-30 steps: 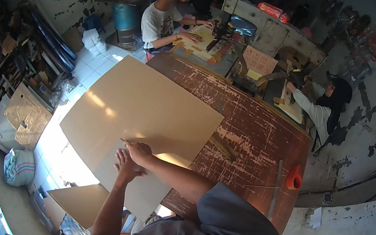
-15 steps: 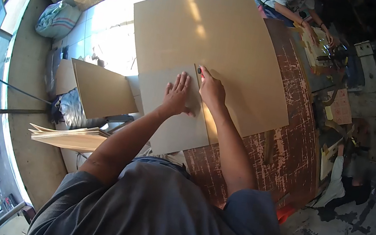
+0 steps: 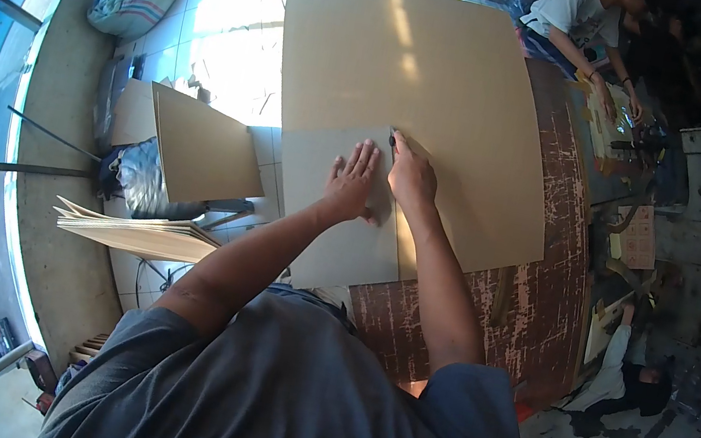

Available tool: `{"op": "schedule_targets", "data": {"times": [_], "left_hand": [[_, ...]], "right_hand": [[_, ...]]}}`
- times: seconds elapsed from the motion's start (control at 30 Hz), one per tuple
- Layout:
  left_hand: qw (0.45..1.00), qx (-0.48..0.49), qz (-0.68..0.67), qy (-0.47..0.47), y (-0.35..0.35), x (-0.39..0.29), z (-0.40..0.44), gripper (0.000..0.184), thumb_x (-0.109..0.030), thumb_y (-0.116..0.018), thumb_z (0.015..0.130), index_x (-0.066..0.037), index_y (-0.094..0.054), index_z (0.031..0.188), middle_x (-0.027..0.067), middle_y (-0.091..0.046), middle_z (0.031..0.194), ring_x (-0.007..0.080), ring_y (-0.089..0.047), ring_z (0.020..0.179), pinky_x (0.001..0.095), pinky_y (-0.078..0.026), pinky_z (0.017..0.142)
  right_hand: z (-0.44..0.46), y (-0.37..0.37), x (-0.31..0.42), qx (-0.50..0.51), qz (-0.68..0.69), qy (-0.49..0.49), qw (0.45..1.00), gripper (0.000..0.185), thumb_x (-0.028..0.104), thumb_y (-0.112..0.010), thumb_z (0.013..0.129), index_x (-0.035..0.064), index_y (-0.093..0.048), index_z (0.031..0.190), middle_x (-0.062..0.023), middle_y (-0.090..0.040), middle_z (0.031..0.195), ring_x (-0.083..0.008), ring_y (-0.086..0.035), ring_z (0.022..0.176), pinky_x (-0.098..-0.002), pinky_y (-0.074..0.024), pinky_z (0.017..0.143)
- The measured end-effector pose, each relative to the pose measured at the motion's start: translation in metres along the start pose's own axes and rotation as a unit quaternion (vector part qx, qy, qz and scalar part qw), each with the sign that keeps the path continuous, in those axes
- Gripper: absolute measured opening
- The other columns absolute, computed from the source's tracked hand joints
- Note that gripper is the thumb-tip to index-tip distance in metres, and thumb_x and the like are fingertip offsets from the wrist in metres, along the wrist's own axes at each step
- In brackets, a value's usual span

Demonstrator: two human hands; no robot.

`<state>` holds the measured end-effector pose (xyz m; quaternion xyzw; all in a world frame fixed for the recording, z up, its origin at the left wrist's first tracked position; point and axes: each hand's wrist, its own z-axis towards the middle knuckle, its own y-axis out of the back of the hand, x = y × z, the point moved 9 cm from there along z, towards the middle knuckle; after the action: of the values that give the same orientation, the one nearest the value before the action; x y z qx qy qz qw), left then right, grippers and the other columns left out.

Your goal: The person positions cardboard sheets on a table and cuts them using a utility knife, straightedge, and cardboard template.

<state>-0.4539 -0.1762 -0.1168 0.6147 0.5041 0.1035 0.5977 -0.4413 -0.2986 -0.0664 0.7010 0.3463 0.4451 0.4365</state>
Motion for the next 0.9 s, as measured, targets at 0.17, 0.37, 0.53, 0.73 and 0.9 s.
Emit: {"op": "schedule_targets", "data": {"times": [0.17, 0.37, 0.53, 0.73, 0.9], "left_hand": [[1.0, 0.002, 0.008, -0.003, -0.003, -0.001, 0.0, 0.145, -0.04, -0.096, 0.051, -0.005, -0.006, 0.16, 0.0143, -0.003, 0.168, 0.03, -0.006, 0.156, 0.0574, -0.019, 0.12], [1.0, 0.0, 0.016, 0.005, -0.007, 0.001, 0.002, 0.146, -0.041, -0.096, 0.05, -0.007, -0.006, 0.16, 0.0133, -0.002, 0.169, 0.0287, -0.005, 0.156, 0.056, -0.018, 0.121], [0.999, 0.024, 0.019, 0.022, -0.004, 0.0, 0.001, 0.147, -0.04, -0.096, 0.051, -0.007, -0.005, 0.16, 0.0113, -0.001, 0.169, 0.0271, -0.005, 0.156, 0.0542, -0.017, 0.122], [1.0, 0.005, 0.003, 0.028, 0.002, -0.001, -0.001, 0.148, -0.038, -0.097, 0.048, -0.007, -0.004, 0.16, 0.0102, -0.001, 0.169, 0.0262, -0.005, 0.156, 0.0534, -0.017, 0.123], [1.0, -0.024, -0.005, 0.001, -0.003, 0.001, 0.0, 0.148, -0.038, -0.097, 0.045, -0.007, -0.008, 0.16, 0.012, -0.004, 0.169, 0.028, -0.006, 0.156, 0.0564, -0.018, 0.121]], "right_hand": [[0.013, -0.004, -0.001, 0.01, -0.002, 0.009, 1.0, 0.048, 0.013, -0.046, 0.097, 0.0186, -0.053, 0.143, -0.0195, -0.069, 0.116, -0.0394, -0.066, 0.107, -0.0467, -0.0535, 0.09], [0.008, 0.003, 0.005, 0.026, 0.008, 0.026, 0.999, 0.043, 0.008, -0.049, 0.097, 0.0086, -0.054, 0.139, -0.0168, -0.067, 0.122, -0.0372, -0.065, 0.109, -0.0445, -0.0526, 0.092], [-0.004, 0.004, 0.006, 0.007, 0.016, 0.05, 0.999, 0.044, 0.006, -0.048, 0.096, 0.0081, -0.053, 0.14, -0.0171, -0.065, 0.126, -0.0359, -0.064, 0.112, -0.0434, -0.0523, 0.093], [-0.009, -0.003, 0.0, -0.032, 0.017, 0.094, 0.995, 0.043, 0.014, -0.046, 0.1, 0.0151, -0.052, 0.143, -0.0174, -0.067, 0.12, -0.0365, -0.065, 0.108, -0.046, -0.0532, 0.09], [-0.015, -0.011, -0.009, -0.036, 0.01, 0.071, 0.997, 0.043, 0.022, -0.047, 0.103, 0.0197, -0.048, 0.146, -0.0172, -0.067, 0.121, -0.037, -0.066, 0.105, -0.0474, -0.0539, 0.087]]}}
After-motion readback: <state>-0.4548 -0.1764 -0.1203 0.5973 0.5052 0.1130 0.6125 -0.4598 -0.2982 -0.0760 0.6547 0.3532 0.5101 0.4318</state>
